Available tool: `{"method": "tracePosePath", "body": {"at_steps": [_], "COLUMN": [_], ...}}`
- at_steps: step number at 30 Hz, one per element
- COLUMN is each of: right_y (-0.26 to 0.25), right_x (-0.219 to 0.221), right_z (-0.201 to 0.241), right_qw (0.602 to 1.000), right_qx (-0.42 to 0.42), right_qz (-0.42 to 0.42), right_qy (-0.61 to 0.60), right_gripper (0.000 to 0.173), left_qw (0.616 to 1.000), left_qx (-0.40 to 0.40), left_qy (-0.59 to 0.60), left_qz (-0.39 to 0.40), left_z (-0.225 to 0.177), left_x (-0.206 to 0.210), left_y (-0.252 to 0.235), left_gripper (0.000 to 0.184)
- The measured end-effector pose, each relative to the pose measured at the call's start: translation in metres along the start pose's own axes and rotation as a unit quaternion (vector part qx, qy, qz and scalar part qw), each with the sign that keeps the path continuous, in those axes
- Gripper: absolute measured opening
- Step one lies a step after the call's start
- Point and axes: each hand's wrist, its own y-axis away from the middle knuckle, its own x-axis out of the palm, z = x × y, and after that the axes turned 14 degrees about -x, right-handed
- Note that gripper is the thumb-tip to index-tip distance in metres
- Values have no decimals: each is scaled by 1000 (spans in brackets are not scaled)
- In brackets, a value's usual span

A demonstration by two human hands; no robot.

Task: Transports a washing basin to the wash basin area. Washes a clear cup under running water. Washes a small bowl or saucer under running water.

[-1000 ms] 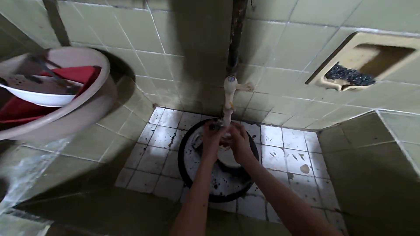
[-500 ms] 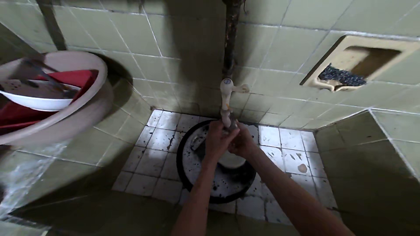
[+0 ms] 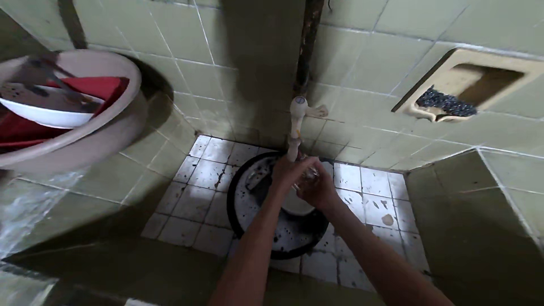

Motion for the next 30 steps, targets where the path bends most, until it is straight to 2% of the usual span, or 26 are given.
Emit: {"method": "tracePosePath", "body": {"at_steps": [4,7,10,12,15,18,21,23,25,28,30], "right_y": [-8,-19,-15,-11,-23,-36,-27,0,14,-1,-12], "right_x": [24,32,20,7,14,49,72,66,50,18,4], "right_z": [3,-3,-10,-12,-9,-3,-19,-29,-25,-15,-13], "right_qw": [999,995,990,993,995,986,956,944,959,997,998], "right_qx": [-18,-50,-74,-75,-55,-43,-153,-207,-164,-44,-44], "right_qz": [-25,-75,-107,-91,-68,-68,-102,-48,3,42,49], "right_qy": [-22,-43,-48,-14,58,144,228,253,233,57,6], "right_gripper": [54,50,49,52,50,60,52,54,58,34,41], "left_qw": [998,995,974,962,967,980,965,960,972,989,988], "left_qx": [3,-1,25,67,94,86,89,77,77,106,141], "left_qy": [43,96,218,250,234,162,184,209,178,77,41], "left_qz": [43,-2,54,81,38,-72,-164,-171,-133,-63,-43], "left_z": [-12,-19,-11,6,21,19,32,41,46,54,58], "left_x": [-11,-7,0,4,0,-14,-15,-10,-11,-14,-24], "left_y": [-21,-27,-24,-24,-24,-26,-19,-3,14,31,36], "left_gripper": [58,54,42,36,37,41,56,60,64,68,68]}}
